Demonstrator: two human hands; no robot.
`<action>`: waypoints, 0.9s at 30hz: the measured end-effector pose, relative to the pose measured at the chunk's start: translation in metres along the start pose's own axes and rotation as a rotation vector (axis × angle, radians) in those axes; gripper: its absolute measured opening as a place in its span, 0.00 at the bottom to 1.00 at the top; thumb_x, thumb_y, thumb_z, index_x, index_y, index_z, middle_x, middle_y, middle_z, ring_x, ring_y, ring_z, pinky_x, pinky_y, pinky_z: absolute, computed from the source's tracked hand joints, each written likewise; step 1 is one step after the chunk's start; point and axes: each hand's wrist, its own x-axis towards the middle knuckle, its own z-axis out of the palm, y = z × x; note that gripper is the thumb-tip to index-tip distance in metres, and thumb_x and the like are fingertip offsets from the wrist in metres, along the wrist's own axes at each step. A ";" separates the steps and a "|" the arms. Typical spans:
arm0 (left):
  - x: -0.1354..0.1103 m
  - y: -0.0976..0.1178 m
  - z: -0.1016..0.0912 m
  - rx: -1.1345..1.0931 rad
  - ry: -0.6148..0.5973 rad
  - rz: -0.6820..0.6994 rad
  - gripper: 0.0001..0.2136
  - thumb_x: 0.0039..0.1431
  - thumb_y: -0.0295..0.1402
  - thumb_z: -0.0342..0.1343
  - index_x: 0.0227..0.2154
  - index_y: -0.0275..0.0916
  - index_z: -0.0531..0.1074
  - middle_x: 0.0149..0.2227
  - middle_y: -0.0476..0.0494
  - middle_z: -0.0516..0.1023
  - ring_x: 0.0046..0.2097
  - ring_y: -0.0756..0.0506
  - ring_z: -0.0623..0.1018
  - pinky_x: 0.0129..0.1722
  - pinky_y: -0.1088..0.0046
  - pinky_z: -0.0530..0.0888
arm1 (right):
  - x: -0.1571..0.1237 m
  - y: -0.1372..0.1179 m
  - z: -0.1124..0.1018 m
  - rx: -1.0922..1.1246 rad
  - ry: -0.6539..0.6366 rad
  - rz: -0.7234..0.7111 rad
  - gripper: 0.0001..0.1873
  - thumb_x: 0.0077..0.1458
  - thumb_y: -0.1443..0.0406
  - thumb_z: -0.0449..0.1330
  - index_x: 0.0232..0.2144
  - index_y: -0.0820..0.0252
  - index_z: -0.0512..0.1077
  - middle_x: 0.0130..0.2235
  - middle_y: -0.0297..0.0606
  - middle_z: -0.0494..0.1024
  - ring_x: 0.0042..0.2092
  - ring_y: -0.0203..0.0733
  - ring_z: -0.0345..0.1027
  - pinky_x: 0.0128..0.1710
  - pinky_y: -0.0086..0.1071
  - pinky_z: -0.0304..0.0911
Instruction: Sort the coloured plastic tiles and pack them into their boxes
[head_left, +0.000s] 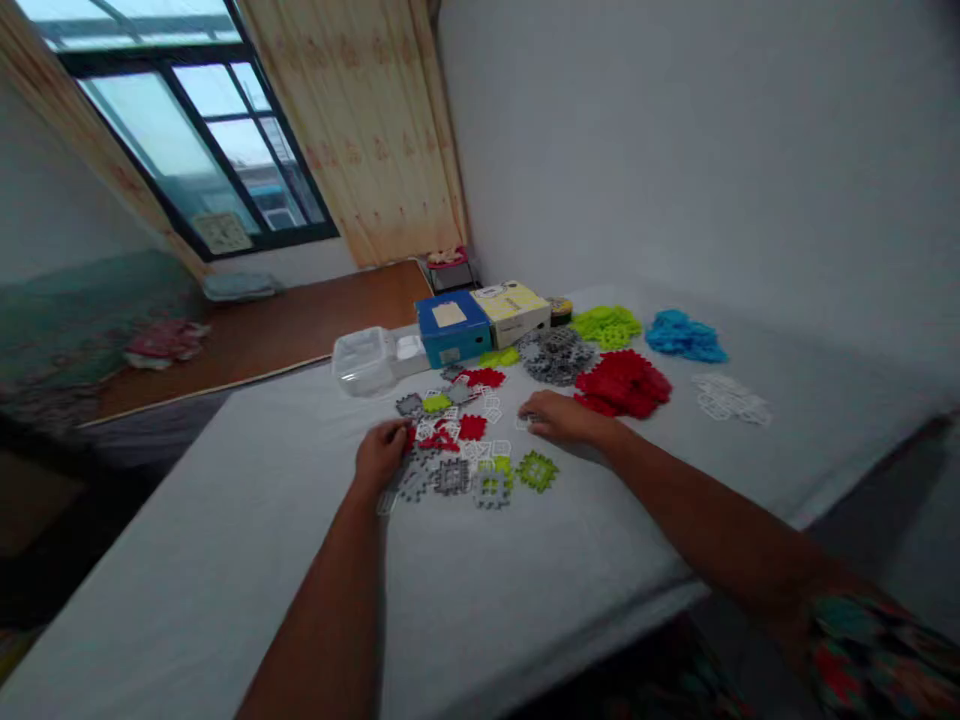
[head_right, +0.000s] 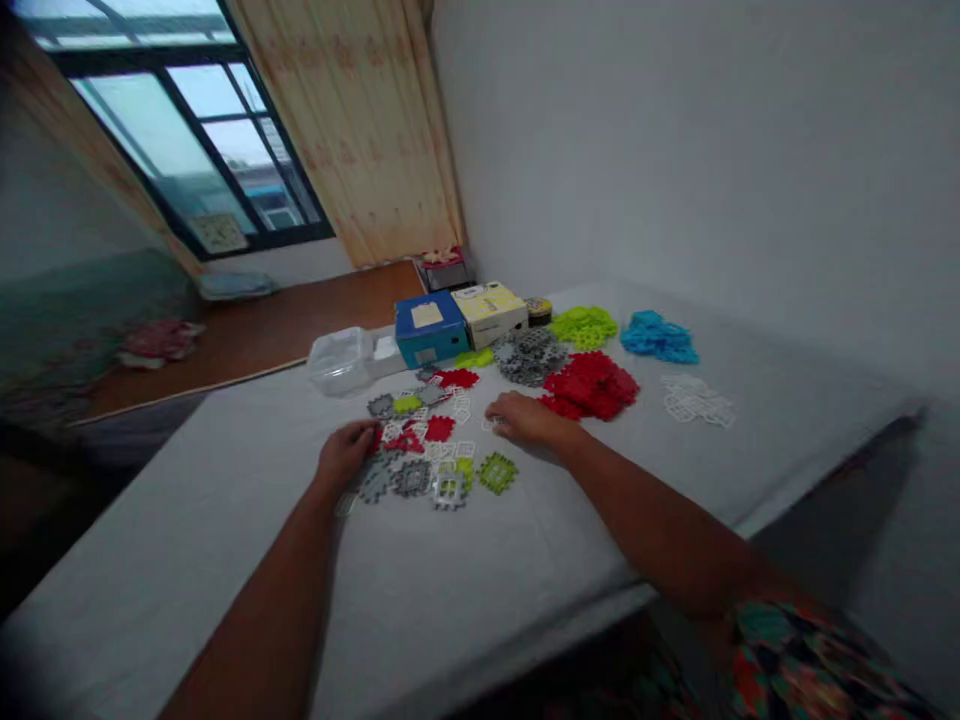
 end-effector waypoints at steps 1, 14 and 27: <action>0.000 0.000 0.000 0.002 0.000 -0.001 0.18 0.60 0.35 0.47 0.48 0.38 0.78 0.49 0.42 0.80 0.50 0.43 0.78 0.49 0.69 0.72 | 0.000 0.001 0.000 0.023 0.005 0.018 0.17 0.56 0.66 0.61 0.48 0.64 0.75 0.48 0.50 0.76 0.51 0.50 0.69 0.51 0.38 0.62; 0.003 -0.006 0.005 -0.026 0.016 -0.041 0.17 0.60 0.36 0.49 0.47 0.40 0.78 0.49 0.43 0.81 0.50 0.43 0.78 0.48 0.70 0.72 | 0.003 0.015 0.008 0.241 0.077 0.056 0.14 0.52 0.67 0.64 0.43 0.61 0.77 0.43 0.42 0.79 0.40 0.41 0.71 0.42 0.32 0.63; 0.005 -0.006 0.005 -0.027 0.015 -0.037 0.17 0.60 0.35 0.49 0.46 0.41 0.78 0.49 0.43 0.81 0.51 0.43 0.78 0.48 0.70 0.73 | -0.003 -0.004 -0.008 0.255 0.262 0.001 0.09 0.58 0.66 0.59 0.41 0.59 0.77 0.39 0.39 0.81 0.40 0.40 0.74 0.42 0.31 0.65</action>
